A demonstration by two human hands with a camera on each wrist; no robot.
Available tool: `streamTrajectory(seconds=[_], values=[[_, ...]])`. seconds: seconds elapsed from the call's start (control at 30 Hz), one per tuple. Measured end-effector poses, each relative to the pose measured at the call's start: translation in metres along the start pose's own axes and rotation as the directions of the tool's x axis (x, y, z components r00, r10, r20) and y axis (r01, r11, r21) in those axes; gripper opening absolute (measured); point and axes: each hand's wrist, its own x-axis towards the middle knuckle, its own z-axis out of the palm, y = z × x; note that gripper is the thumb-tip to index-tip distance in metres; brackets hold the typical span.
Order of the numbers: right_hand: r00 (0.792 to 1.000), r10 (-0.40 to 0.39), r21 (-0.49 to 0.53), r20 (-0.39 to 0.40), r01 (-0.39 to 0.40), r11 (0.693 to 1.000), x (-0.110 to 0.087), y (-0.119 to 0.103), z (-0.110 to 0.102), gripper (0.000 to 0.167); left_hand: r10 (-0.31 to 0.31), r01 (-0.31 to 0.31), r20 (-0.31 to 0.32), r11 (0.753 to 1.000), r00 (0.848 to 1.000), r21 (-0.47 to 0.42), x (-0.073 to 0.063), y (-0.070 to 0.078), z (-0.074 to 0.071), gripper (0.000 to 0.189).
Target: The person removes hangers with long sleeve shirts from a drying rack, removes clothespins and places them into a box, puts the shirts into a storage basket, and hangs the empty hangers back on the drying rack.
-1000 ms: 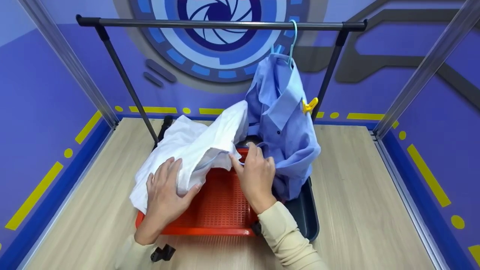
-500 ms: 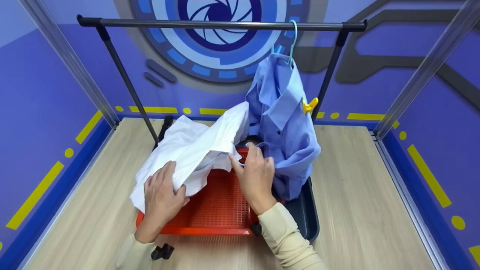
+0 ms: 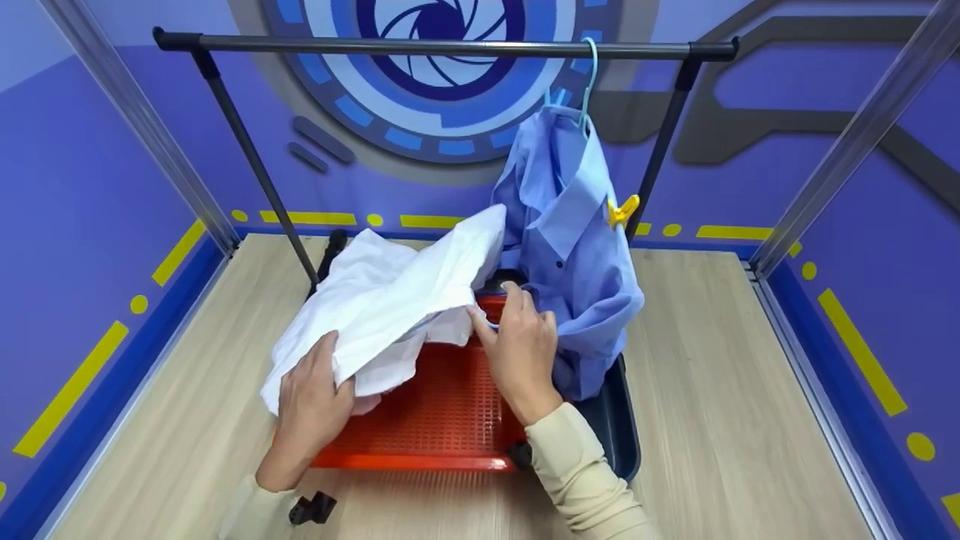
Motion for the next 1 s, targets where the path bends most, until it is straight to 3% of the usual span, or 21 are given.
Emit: streamTrajectory(seconds=[0.23, 0.5, 0.73, 1.0], values=[[1.000, 0.028, 0.001, 0.000, -0.028, 1.000, 0.001, 0.005, 0.001, 0.053, -0.047, 0.049, 0.051, 0.999, 0.998, -0.024, 0.000, -0.007, -0.004, 0.066], [0.998, 0.052, 0.022, 0.020, -0.053, 0.998, 0.000, 0.005, 0.004, 0.054, -0.038, 0.040, 0.068, 0.999, 0.997, -0.033, 0.000, -0.015, -0.008, 0.054], [0.998, 0.051, 0.056, 0.037, -0.053, 0.997, 0.000, 0.008, 0.003, 0.054, 0.033, -0.028, 0.066, 0.996, 0.997, -0.083, -0.001, -0.018, -0.008, 0.045], [0.994, 0.061, 0.070, 0.086, -0.067, 0.995, 0.001, 0.016, 0.005, 0.053, 0.143, -0.142, 0.004, 0.982, 0.990, -0.127, 0.001, -0.026, -0.009, 0.041]])
